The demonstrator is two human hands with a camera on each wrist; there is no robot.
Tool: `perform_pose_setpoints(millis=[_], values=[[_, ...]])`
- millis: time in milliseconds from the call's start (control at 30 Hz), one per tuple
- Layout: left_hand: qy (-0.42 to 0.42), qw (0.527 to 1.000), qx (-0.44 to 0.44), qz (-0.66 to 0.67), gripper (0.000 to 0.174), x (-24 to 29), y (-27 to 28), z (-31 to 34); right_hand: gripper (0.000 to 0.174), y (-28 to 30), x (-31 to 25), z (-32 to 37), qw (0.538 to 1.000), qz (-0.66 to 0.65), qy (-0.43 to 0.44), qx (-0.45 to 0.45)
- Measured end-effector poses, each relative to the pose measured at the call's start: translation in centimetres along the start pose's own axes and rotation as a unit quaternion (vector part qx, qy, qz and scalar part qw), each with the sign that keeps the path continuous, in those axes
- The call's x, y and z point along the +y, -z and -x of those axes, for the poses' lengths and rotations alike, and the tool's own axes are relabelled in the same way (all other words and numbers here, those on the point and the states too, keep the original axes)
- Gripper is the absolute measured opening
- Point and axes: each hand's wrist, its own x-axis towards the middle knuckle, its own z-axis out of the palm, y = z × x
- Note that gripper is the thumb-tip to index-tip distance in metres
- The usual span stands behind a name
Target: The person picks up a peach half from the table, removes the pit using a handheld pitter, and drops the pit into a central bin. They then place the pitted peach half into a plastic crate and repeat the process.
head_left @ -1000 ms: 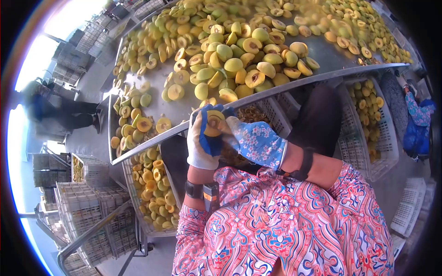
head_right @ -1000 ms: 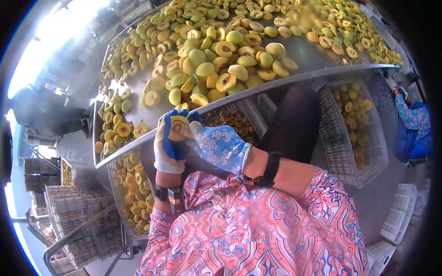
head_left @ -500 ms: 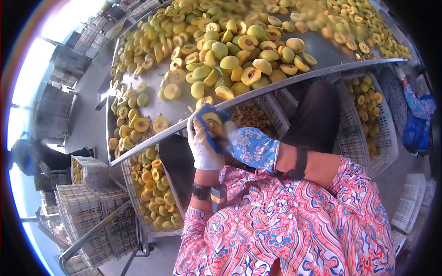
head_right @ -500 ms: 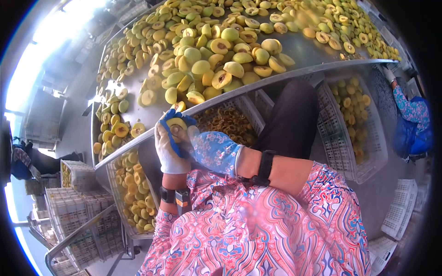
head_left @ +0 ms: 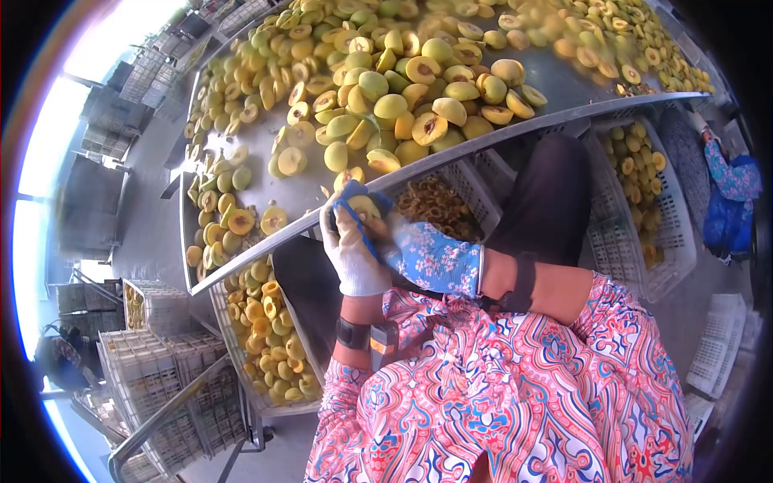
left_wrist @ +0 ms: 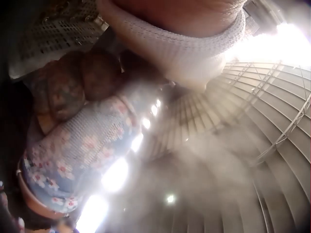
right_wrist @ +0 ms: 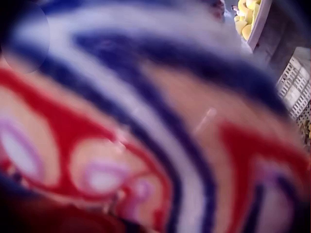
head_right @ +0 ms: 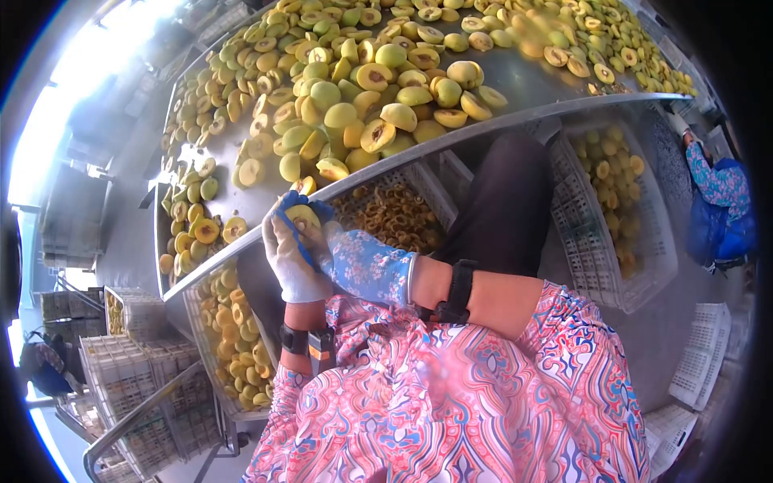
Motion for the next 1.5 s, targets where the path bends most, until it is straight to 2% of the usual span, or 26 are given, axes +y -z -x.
perform_pose_setpoints(millis=[100,200,300,333,400,500,533,567,633,700,767,833,900,967,1067,1100,1133,1167,1267,1300,1333,1367,1400,1433,1467,1500], values=[[-0.018,1.000,-0.002,-0.002,0.034,0.3,0.0,0.2,0.030,-0.5,1.1,-0.4,0.991,0.023,0.129,-0.001],[-0.015,1.000,-0.016,-0.005,0.030,0.1,0.5,0.0,0.029,-2.6,3.5,-0.6,0.991,-0.054,0.118,0.041],[-0.023,0.999,-0.048,-0.003,0.028,0.2,0.9,0.2,0.030,0.0,0.2,0.0,0.998,-0.053,0.032,-0.009],[-0.032,0.998,-0.063,-0.001,0.028,0.5,0.7,0.2,0.030,0.2,0.2,-0.2,0.994,-0.109,0.014,-0.026],[0.021,0.996,-0.083,0.036,0.028,1.6,0.2,0.4,0.031,0.5,0.4,-0.3,0.973,-0.223,-0.025,-0.063],[0.061,0.995,-0.065,0.035,0.030,0.2,2.0,-0.9,0.032,0.8,-0.2,-0.2,0.998,-0.034,-0.045,-0.035],[0.068,0.996,-0.052,0.026,0.030,-0.2,2.2,-1.2,0.031,0.8,-0.2,-0.2,0.992,-0.105,-0.046,-0.044],[0.045,0.998,-0.045,0.012,0.031,-0.6,2.3,-1.2,0.031,0.7,-0.3,-0.3,0.982,-0.173,-0.047,-0.053],[0.001,1.000,-0.025,-0.019,0.031,-0.5,2.0,-0.6,0.027,0.7,-0.4,-0.2,0.929,-0.334,-0.103,-0.123],[0.004,1.000,-0.027,-0.005,0.033,-0.4,2.0,-0.5,0.025,1.7,-0.2,-0.3,0.811,-0.496,-0.205,-0.235],[0.021,0.998,-0.051,0.024,0.038,-0.4,2.3,-0.4,0.024,0.7,1.8,-0.6,0.720,-0.594,-0.240,-0.267],[0.046,0.992,-0.097,0.067,0.046,-0.5,2.6,-0.6,0.026,1.4,0.5,-0.6,0.678,-0.629,-0.261,-0.278],[0.036,0.988,-0.127,0.078,0.049,-1.0,2.8,-0.8,0.027,3.3,-1.7,0.2,0.692,-0.608,-0.275,-0.275],[0.038,0.984,-0.152,0.082,0.054,-1.2,3.1,-0.8,0.023,3.4,-1.3,0.4,0.681,-0.618,-0.271,-0.284],[0.117,0.976,-0.080,0.166,0.053,-0.7,3.9,-1.0,0.023,3.9,-1.7,1.3,0.676,-0.624,-0.267,-0.289],[0.074,0.988,-0.048,0.130,0.051,-1.0,5.2,-1.8,0.024,4.3,-1.8,1.7,0.677,-0.622,-0.265,-0.291],[0.049,0.984,0.096,0.145,0.049,-0.1,5.0,-2.1,0.025,4.6,-1.3,1.8,0.704,-0.594,-0.263,-0.287],[0.007,0.997,0.036,0.063,0.047,0.8,7.4,-1.8,0.027,5.0,-0.1,1.9,0.732,-0.566,-0.258,-0.279],[-0.059,0.988,0.145,-0.012,0.043,5.9,12.7,-0.5,0.026,6.3,3.1,1.7,0.795,-0.460,-0.294,-0.262],[-0.074,0.974,0.171,-0.132,0.041,7.2,15.8,-0.1,0.026,6.6,4.3,1.3,0.844,-0.367,-0.299,-0.251],[-0.086,0.956,0.235,-0.152,0.038,8.5,16.8,0.2,0.027,6.3,6.4,1.0,0.884,-0.270,-0.301,-0.236],[-0.087,0.928,0.202,-0.300,0.031,8.6,23.4,-0.6,0.028,5.3,10.3,1.2,0.970,-0.015,-0.138,-0.199],[-0.067,0.861,0.196,-0.464,0.026,9.3,24.1,-0.2,0.031,4.5,13.1,1.4,0.960,0.241,0.037,-0.141],[-0.160,0.733,0.180,-0.636,0.026,9.3,24.7,-0.8,0.033,4.8,13.0,1.1,0.888,0.342,-0.035,-0.305],[-0.246,0.565,0.155,-0.772,0.028,9.3,25.3,-1.3,0.036,4.9,12.8,0.8,0.775,0.427,-0.105,-0.454],[-0.266,0.620,0.118,-0.728,0.031,9.4,22.8,-2.1,0.035,4.8,13.4,0.9,0.783,0.423,-0.080,-0.448]])
